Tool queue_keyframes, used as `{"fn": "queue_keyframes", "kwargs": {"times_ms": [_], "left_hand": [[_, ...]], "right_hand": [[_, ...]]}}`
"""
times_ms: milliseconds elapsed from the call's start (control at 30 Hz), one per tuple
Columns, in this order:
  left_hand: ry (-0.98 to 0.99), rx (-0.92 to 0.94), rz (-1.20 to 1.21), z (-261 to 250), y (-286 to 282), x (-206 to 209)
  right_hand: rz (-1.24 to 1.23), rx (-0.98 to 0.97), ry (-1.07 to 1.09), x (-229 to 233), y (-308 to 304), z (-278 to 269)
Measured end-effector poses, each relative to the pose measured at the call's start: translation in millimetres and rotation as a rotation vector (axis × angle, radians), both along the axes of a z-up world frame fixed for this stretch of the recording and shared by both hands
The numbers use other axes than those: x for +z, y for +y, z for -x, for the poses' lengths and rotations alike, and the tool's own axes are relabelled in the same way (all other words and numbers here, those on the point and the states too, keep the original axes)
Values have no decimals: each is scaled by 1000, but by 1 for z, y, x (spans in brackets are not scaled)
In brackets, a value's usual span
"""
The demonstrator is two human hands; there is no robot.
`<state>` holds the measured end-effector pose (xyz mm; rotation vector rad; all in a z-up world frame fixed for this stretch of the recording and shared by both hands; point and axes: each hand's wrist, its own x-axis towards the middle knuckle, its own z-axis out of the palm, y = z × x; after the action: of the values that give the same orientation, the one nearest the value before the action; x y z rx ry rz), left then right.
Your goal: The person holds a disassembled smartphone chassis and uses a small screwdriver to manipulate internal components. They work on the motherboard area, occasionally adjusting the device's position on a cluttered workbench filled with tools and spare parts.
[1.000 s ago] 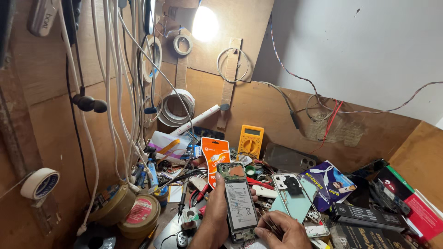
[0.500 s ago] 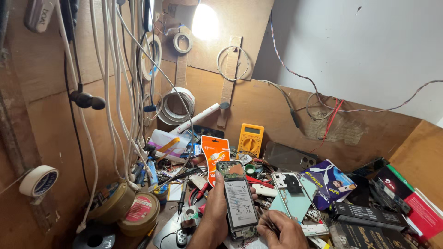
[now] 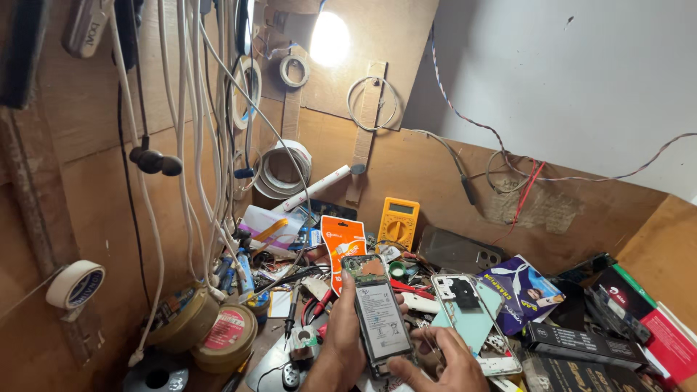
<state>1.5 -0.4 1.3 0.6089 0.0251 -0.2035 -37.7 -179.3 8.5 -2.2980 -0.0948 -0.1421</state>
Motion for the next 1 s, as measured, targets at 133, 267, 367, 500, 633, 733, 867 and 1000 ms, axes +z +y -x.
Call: {"fn": "queue_keyframes", "kwargs": {"times_ms": [133,267,367,500,633,733,867,1000], "left_hand": [[-23,-1,36,2,-1,3],[-27,-22,16,4,1,6],[-38,-10,55,5,-1,7],[-40,-15,73,8,-2,9],[-32,-38,89,11,-1,14],[-78,-59,93,15,-1,19],[-187,-113,111,22,0,23],[-217,-182,93,28,2,31]], "right_hand": [[-2,8,37,10,8,7],[170,-14,95,20,12,13],[217,-5,67,25,13,18],[227,-34,5,27,18,25],[330,-93,-39,32,28,32],[378,-107,7,40,32,35],[372,-171,32,45,36,42],[335,-222,31,52,36,43]]}}
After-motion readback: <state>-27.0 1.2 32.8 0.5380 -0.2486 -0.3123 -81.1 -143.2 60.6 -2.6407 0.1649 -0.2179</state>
